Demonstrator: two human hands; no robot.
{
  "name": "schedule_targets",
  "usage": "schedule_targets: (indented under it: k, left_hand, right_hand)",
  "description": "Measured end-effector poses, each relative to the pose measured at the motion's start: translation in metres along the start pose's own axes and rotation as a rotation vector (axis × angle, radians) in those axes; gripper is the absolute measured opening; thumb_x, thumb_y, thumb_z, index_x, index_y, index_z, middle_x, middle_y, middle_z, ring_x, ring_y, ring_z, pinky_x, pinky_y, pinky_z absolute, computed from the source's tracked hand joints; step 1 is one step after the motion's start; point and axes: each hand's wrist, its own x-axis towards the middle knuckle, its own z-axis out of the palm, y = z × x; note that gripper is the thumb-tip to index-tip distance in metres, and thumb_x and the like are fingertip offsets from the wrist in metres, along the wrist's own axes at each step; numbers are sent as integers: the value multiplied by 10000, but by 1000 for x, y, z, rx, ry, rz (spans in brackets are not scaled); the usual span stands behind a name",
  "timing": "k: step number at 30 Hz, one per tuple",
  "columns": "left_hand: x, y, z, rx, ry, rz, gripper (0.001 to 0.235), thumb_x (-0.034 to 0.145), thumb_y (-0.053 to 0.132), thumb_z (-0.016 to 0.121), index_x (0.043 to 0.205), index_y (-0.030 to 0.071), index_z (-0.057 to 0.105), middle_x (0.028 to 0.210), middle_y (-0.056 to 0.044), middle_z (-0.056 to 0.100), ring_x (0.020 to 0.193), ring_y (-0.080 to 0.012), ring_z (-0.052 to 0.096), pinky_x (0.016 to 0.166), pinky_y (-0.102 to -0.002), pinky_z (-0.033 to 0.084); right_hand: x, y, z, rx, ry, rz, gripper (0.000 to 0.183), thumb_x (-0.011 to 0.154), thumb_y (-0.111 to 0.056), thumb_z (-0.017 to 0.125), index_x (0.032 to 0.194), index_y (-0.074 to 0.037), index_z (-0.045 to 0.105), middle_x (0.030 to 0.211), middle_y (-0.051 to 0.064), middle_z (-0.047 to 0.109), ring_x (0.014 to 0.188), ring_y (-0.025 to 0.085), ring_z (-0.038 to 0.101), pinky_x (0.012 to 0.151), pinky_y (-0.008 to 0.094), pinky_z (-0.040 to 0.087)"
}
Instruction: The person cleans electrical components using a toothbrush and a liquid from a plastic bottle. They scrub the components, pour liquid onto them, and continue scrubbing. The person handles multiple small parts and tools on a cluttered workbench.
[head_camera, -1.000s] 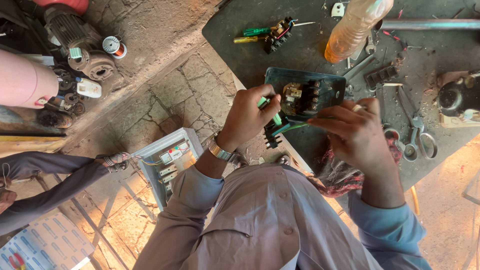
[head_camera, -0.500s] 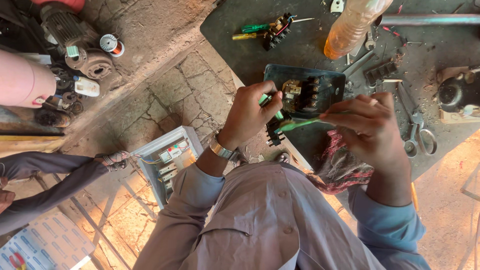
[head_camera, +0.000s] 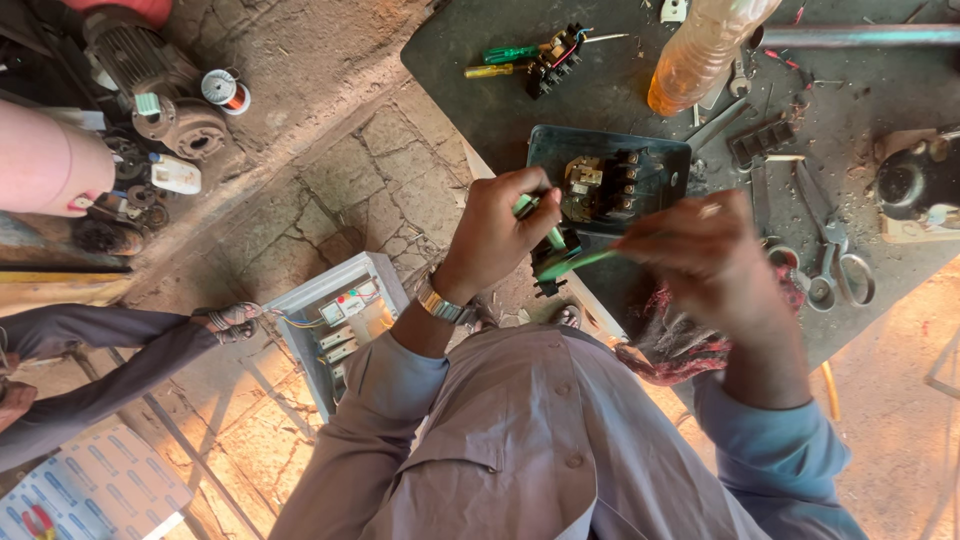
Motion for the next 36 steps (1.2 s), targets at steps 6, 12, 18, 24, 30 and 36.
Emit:
schedule_targets:
  k: [6, 12, 18, 24, 30, 36]
  left_hand:
    - [-8, -8, -8, -36, 65, -77, 183, 1009, 148, 654, 899, 2, 645, 707, -44, 682, 630, -60, 631, 572, -260, 495]
    - [-8, -12, 1, -39, 112, -64, 198, 1024, 147, 655, 881, 10, 646, 706, -43, 671, 633, -70, 611, 571, -262, 477]
    - [-7, -10, 4, 23, 145, -80, 205, 1009, 137, 652, 849, 10, 641, 665, -56, 660, 566, -84, 576, 518, -287, 443]
    - [-9, -13, 7, 70, 216, -61, 228, 1029, 175, 644, 861, 21, 642, 677, -55, 665, 561, -88, 614, 509, -286, 443]
    - [-14, -17, 3, 95, 391, -131, 318, 1067, 284, 617, 900, 14, 642, 661, -47, 642, 549, -98, 608, 478, -252, 428]
    - [-24, -24, 13, -239, 388, -211, 305, 1032, 305, 619, 976, 7, 640, 794, -51, 690, 689, -100, 707, 553, -263, 592]
  right_hand:
    - [-16, 14, -17, 86, 39, 309, 297, 874, 53, 674, 1001, -187, 793, 1033, -33, 772, 827, 33, 672, 782, 246, 411]
    - [-8, -27, 11, 15, -4, 33, 264, 802, 22, 752, 982, -163, 805, 970, -29, 749, 820, 106, 635, 869, 339, 327]
    - [3, -32, -12, -87, 4, 82, 306, 823, 54, 703, 1005, -172, 800, 1010, -38, 753, 828, 98, 627, 903, 364, 311]
    - [-5, -32, -1, -117, 15, 12, 288, 855, 39, 704, 1026, -162, 819, 1012, -25, 763, 828, 105, 646, 885, 358, 334]
    - [-9, -25, -7, -214, 90, 154, 232, 963, 13, 709, 1056, -177, 805, 1059, -45, 760, 823, 89, 653, 851, 320, 348]
    - [-13, -24, 12, 68, 112, 208, 258, 852, 14, 691, 1068, -97, 779, 1051, 26, 745, 922, 176, 699, 810, 355, 464]
